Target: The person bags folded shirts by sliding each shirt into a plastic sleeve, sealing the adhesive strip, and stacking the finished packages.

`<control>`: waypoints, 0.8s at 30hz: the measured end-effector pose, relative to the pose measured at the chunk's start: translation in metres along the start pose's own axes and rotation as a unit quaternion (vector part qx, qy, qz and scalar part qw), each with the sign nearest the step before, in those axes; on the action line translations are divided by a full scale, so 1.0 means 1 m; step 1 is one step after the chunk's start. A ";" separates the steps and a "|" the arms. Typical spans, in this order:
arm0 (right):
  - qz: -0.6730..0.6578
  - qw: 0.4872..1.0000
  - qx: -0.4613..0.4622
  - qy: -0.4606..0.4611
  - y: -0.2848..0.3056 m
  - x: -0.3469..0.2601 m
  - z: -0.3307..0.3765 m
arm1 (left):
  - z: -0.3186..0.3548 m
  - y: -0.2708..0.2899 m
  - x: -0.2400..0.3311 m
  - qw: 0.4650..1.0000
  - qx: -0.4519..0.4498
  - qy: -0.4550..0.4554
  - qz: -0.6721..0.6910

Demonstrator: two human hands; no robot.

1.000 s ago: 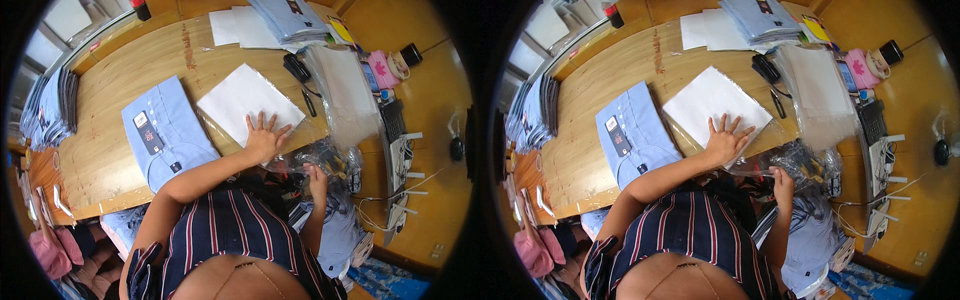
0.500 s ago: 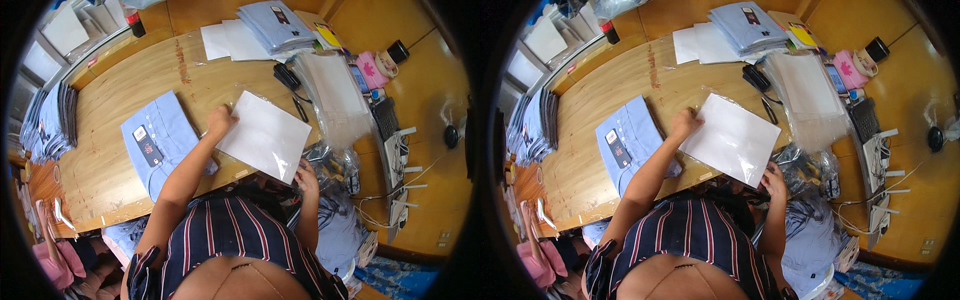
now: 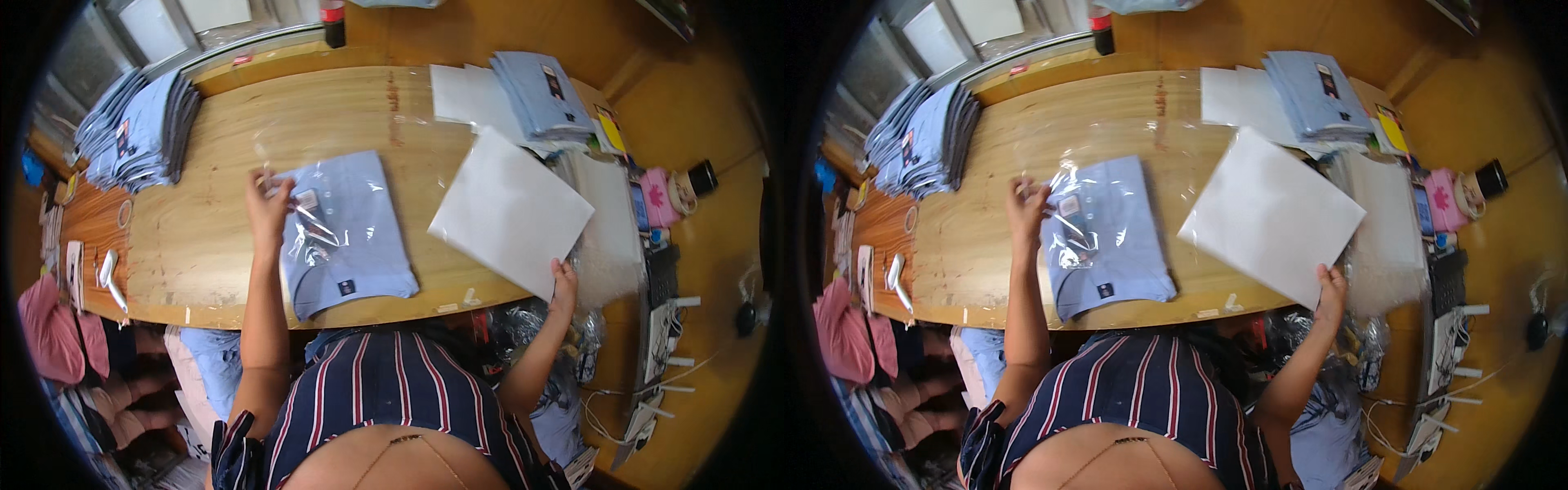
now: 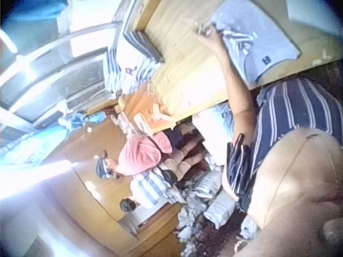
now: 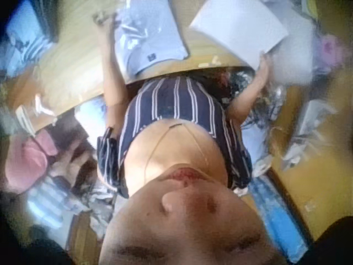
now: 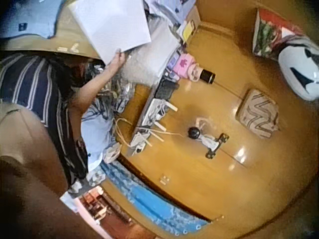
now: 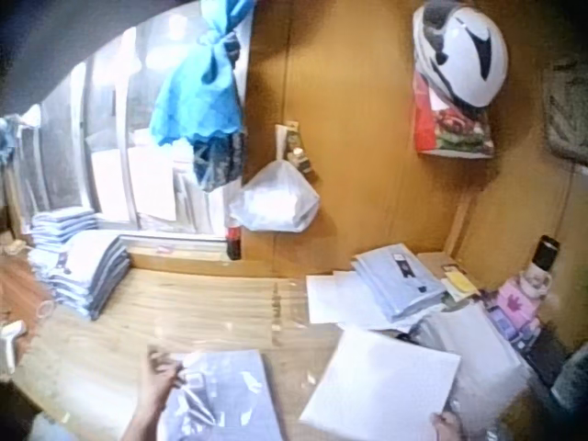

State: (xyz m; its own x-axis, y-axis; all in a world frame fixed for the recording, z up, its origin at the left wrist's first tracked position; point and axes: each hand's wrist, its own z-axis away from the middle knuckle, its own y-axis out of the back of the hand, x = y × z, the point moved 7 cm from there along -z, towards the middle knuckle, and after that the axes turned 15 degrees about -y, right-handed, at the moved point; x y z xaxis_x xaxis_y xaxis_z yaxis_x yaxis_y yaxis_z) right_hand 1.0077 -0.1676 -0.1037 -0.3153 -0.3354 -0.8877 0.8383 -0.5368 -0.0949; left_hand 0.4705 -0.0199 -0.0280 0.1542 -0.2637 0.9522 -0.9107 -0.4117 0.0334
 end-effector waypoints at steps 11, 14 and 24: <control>0.343 0.920 0.099 0.164 -0.166 -0.010 0.008 | 0.075 0.133 0.064 0.804 0.128 -0.164 -0.557; 0.259 0.955 -0.142 0.034 -0.265 0.030 0.006 | 0.000 0.095 0.036 0.893 0.046 -0.226 -0.387; 0.207 0.961 -0.180 -0.023 -0.365 0.000 -0.043 | -0.147 -0.063 -0.113 0.911 -0.379 0.133 -0.093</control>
State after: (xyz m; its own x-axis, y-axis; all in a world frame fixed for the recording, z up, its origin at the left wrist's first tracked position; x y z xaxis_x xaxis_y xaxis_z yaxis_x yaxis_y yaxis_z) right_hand 0.7207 0.0621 -0.0886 0.0666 -0.5007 -0.8630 0.9932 -0.0494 0.1053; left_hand 0.4543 0.1637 -0.0935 0.3270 0.0124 0.9449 -0.8970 0.3187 0.3063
